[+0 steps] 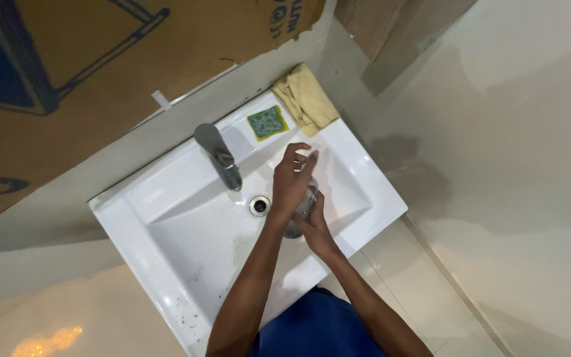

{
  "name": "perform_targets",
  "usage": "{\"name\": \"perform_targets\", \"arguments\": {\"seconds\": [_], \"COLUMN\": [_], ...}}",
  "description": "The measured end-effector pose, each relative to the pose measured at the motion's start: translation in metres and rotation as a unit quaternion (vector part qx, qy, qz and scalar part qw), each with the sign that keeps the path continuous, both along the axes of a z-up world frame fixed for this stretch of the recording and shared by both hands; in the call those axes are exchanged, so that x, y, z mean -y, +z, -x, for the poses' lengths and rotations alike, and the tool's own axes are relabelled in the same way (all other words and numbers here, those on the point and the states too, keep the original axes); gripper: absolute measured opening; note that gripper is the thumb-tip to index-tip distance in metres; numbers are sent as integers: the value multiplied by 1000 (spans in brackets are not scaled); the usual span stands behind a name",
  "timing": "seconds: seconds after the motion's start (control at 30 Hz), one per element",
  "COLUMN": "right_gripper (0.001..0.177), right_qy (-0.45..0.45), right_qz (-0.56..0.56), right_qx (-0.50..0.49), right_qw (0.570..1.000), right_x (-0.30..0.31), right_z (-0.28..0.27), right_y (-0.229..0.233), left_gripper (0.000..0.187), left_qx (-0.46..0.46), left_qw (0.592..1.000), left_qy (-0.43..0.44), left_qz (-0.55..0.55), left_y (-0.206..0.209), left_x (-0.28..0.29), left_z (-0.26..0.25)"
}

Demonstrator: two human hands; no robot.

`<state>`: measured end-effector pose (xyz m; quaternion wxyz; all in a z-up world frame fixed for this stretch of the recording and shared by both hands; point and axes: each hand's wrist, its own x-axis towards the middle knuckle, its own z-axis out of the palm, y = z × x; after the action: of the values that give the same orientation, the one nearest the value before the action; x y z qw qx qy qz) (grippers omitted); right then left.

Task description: The person scrubs a white bathroom sink with a yellow sponge, then applies liquid soap from a pump bottle and continues scrubbing the sink basin and faucet area.

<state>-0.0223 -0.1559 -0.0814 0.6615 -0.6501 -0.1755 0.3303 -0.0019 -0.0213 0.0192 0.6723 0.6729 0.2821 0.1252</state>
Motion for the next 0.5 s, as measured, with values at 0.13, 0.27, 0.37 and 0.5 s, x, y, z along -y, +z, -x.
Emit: {"name": "perform_targets", "arguments": {"seconds": [0.13, 0.27, 0.37, 0.5], "right_gripper": [87, 120, 132, 136], "right_qy": [-2, 35, 48, 53], "right_qz": [25, 43, 45, 23], "right_qx": [22, -16, -38, -23], "right_qw": [999, 998, 997, 998], "right_x": [20, 36, 42, 55], "right_z": [-3, 6, 13, 21], "right_y": [-19, -20, -6, 12], "left_gripper": [69, 83, 73, 63], "left_qx": [34, 108, 42, 12], "left_qw": [982, 951, 964, 972], "left_qy": [-80, -86, -90, -53], "left_qz": [-168, -276, -245, -229], "left_y": [11, 9, 12, 17], "left_x": [14, 29, 42, 61], "left_z": [22, 35, 39, 47]}}
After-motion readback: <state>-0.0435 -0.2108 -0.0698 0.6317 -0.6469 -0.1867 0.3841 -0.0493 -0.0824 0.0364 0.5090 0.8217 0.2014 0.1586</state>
